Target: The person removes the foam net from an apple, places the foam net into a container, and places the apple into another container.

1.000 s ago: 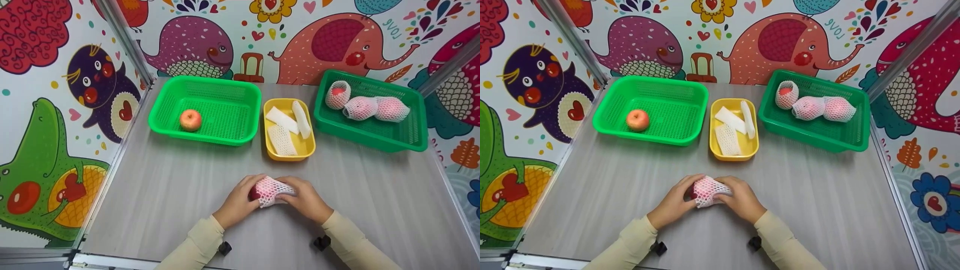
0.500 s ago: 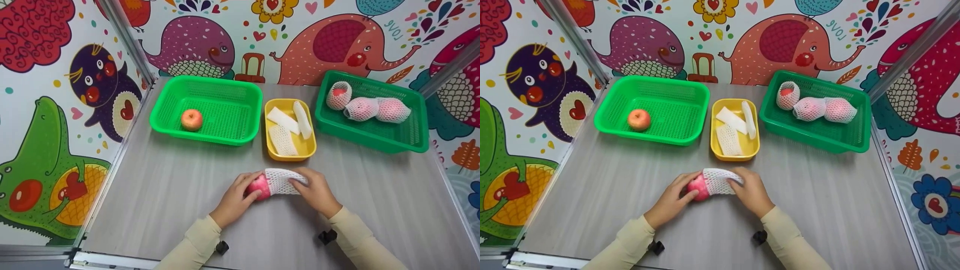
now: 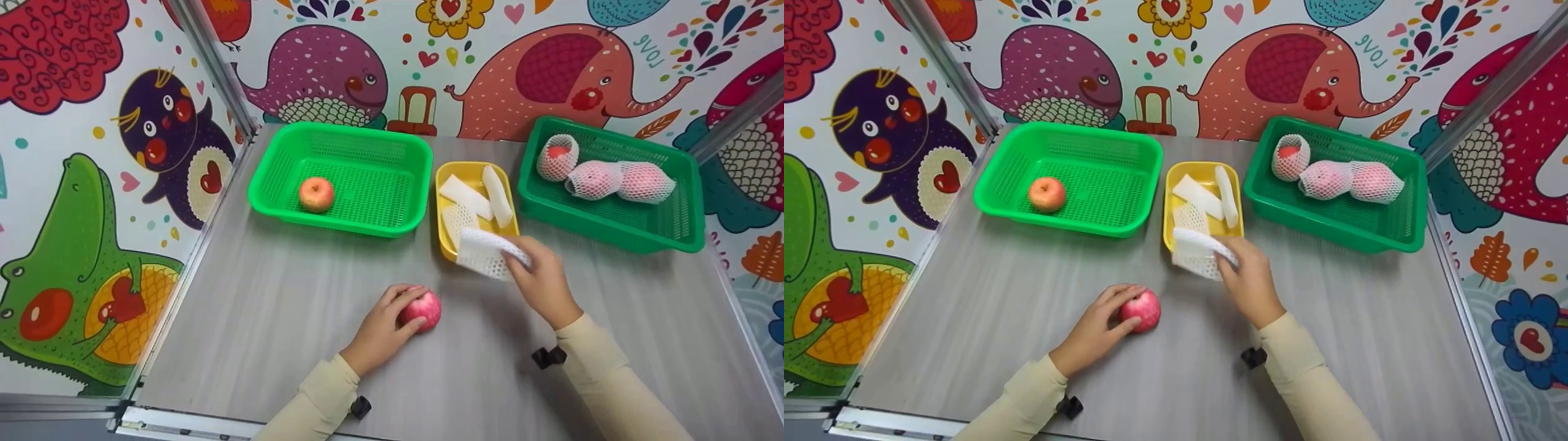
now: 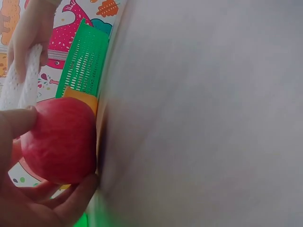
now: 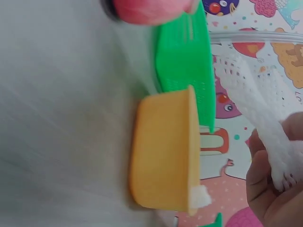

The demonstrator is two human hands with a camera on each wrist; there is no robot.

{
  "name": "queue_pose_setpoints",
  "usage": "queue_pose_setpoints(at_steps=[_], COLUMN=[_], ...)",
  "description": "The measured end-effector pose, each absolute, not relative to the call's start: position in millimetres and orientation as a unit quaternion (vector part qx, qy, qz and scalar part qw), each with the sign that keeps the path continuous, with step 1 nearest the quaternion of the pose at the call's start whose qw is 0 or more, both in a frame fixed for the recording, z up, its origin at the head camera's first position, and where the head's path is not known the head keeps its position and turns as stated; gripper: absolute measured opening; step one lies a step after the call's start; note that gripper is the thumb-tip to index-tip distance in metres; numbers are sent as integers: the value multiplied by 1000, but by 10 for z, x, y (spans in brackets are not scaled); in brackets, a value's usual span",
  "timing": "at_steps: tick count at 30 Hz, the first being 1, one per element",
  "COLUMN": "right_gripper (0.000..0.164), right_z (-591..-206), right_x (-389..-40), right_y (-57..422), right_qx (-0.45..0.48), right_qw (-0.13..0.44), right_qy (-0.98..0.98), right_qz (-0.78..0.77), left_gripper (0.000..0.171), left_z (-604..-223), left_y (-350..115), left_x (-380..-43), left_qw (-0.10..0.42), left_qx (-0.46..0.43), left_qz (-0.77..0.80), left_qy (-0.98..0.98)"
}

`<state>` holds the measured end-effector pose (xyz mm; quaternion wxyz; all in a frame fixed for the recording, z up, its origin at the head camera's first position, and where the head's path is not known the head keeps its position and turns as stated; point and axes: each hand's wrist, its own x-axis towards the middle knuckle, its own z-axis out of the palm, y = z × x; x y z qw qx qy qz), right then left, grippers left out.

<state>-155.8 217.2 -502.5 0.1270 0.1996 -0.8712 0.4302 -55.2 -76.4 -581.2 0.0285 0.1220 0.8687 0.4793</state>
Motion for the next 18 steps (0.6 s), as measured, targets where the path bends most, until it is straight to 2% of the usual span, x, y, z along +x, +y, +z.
queue_pose_setpoints(at_steps=[5,10,13,18], right_gripper=[39,62,64,57], right_z=[-4910,-4862,-4885,-4960], right_x=[-1796,-2008,-2124,-2286], right_y=[2192,2157,2117,2040], right_qx=[203,167,162,170], right_qw=[191,187,175,177], right_qy=[-859,-878,-886,-892], right_qz=[429,408,397,380], left_gripper=[52,52,51,48], left_z=[-5798,-5778,-5768,-5772], left_y=[-742,-722,-722,-729], left_x=[-514,-473,-449,-428], left_qw=[32,21,12,10], left_qx=[130,138,142,143], left_qz=[473,461,451,450], left_qy=[871,877,881,882])
